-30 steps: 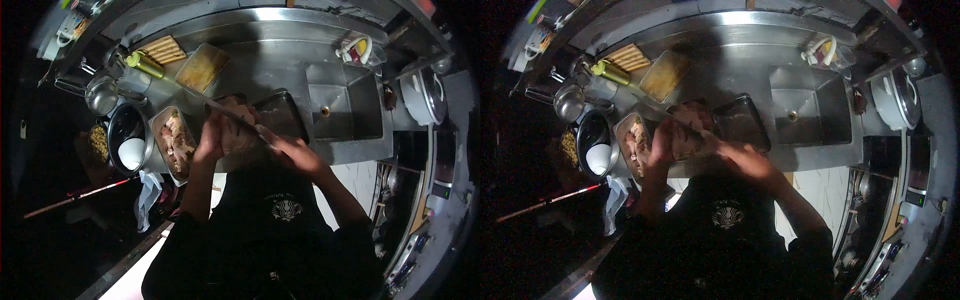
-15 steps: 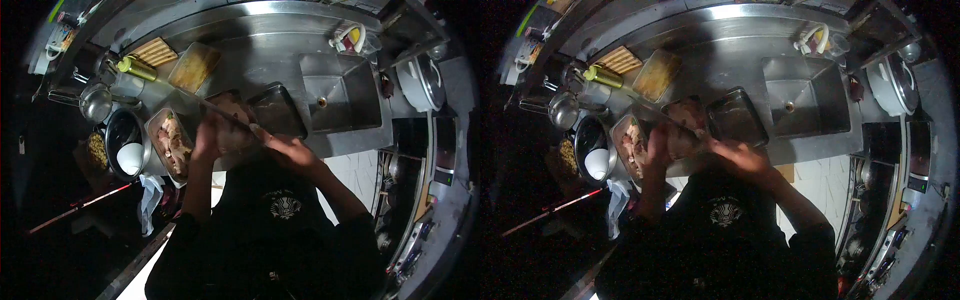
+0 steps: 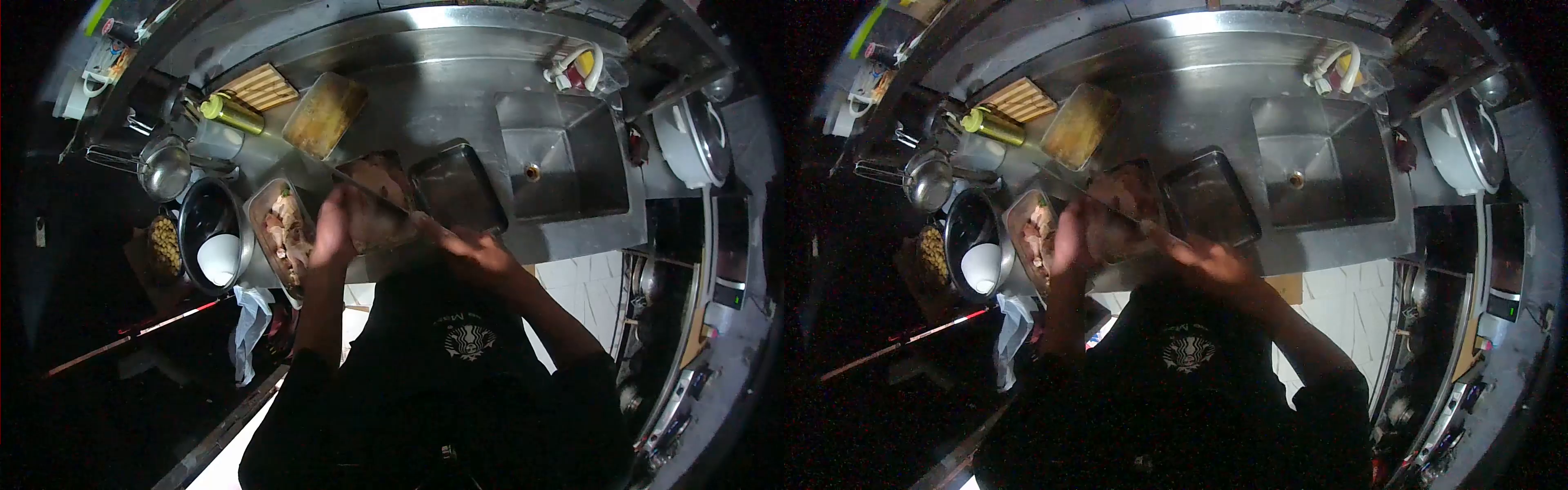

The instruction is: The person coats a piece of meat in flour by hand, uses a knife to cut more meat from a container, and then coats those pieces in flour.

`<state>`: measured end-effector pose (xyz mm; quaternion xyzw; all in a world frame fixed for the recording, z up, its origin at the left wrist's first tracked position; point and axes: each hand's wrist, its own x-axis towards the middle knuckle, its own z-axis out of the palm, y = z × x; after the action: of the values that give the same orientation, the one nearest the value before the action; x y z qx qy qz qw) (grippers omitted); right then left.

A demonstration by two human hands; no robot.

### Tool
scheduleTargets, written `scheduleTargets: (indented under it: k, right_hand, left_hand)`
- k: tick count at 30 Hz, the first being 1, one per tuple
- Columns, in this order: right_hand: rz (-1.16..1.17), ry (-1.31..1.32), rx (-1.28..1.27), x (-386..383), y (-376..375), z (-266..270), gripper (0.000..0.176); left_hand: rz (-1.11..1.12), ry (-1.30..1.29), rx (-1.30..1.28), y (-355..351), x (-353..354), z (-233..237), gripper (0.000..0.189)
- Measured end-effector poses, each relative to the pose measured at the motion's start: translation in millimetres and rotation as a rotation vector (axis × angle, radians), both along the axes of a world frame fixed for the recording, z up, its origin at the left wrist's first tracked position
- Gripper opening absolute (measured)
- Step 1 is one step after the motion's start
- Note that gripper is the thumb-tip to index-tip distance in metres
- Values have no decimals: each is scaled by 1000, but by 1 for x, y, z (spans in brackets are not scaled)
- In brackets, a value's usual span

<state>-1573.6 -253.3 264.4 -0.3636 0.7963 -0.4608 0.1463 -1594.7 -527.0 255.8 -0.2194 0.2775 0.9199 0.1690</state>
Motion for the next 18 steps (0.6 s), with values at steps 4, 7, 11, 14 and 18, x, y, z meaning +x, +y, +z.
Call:
scheduleTargets:
  k: [4,7,11,14,18]
  right_hand:
    - [-41,119,-78,1,7,-10,60]
    - [-42,125,-171,0,5,-4,59]
    - [-70,34,38,-2,2,33,55]
    - [-132,184,-98,7,11,5,58]
    - [-175,208,-98,10,26,-2,56]
  left_hand:
    - [-95,290,173,-18,-4,-28,51]
    - [-10,-4,-432,15,3,13,54]
    - [-149,308,-283,22,1,9,62]
    - [-186,424,-350,22,-5,21,69]
    - [-165,360,-412,29,-13,18,71]
